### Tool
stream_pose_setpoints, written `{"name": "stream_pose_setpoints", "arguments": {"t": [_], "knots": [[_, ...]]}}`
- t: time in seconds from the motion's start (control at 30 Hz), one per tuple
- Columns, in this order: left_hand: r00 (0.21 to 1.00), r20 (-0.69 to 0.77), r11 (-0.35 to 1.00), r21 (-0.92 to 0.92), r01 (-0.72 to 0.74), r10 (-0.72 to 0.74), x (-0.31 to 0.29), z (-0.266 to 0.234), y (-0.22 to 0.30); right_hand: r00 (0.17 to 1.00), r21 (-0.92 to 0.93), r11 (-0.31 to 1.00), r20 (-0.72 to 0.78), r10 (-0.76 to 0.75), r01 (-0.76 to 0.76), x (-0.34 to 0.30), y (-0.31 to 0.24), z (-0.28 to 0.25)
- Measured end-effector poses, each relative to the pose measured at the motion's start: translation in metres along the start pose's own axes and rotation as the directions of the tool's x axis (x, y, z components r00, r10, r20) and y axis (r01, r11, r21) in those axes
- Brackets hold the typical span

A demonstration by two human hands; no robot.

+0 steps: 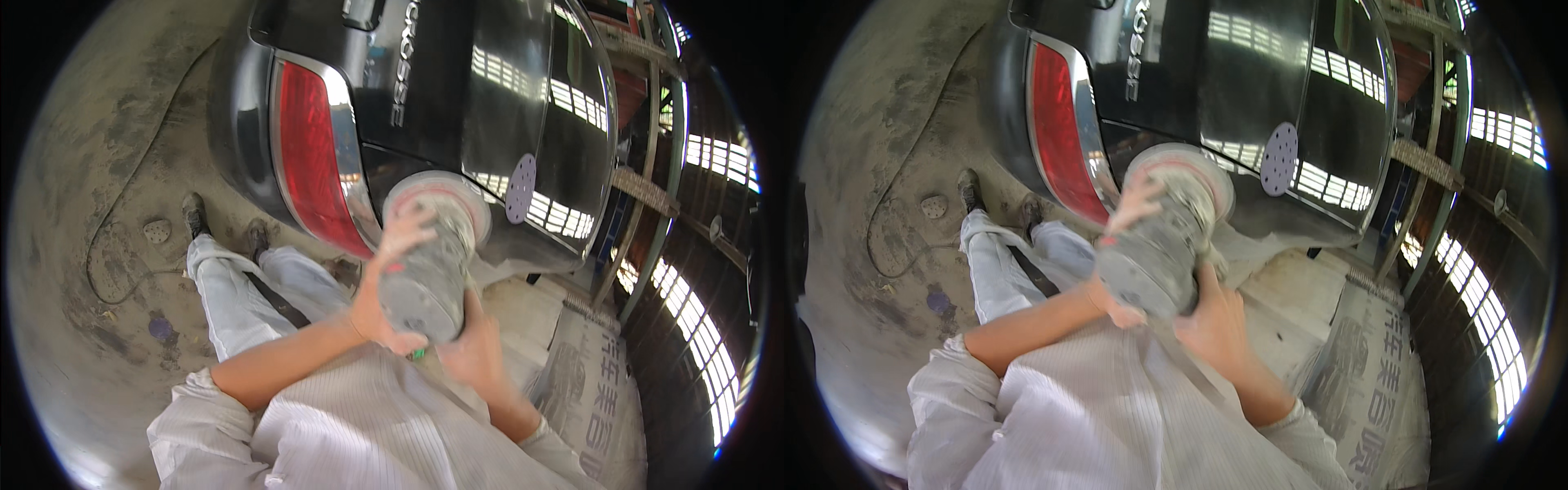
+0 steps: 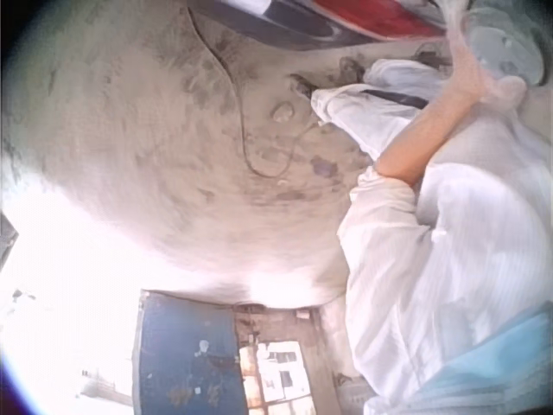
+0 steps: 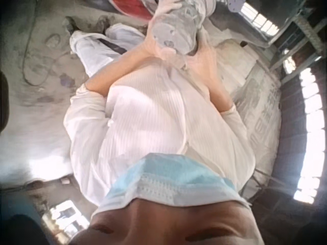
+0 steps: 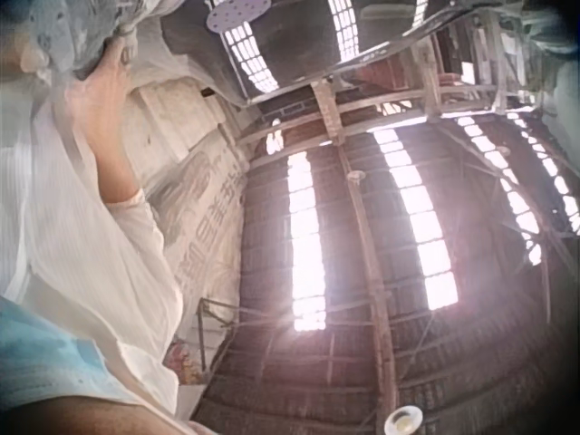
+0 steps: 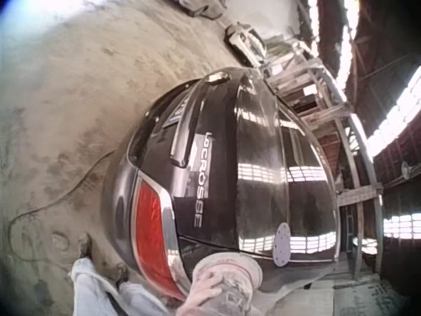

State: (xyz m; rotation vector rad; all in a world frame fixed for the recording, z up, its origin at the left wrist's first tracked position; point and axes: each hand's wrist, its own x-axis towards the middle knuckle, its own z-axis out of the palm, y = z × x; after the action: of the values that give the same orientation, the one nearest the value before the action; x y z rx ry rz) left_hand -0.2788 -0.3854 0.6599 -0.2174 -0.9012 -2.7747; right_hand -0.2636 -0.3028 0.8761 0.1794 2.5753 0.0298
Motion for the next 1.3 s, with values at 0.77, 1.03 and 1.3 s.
{"name": "stream_pose_setpoints", "arguments": {"t": [0.77,1.03,1.3], "knots": [[0.963,0.260,0.959,0.282,-0.006,-0.071,-0.041,0.017,-0.008,0.997,0.015,0.997,-0.022,-0.069,0.069,-0.030,0.097,0.041],[0.897,0.425,0.936,0.349,-0.043,-0.117,-0.039,0.045,-0.015,0.991,0.284,0.959,-0.130,0.024,0.014,-0.033,0.107,0.045],[0.898,0.434,0.898,0.421,-0.129,-0.074,0.002,0.059,0.002,0.989,0.511,0.859,-0.138,0.054,0.025,-0.040,0.126,0.064]]}}
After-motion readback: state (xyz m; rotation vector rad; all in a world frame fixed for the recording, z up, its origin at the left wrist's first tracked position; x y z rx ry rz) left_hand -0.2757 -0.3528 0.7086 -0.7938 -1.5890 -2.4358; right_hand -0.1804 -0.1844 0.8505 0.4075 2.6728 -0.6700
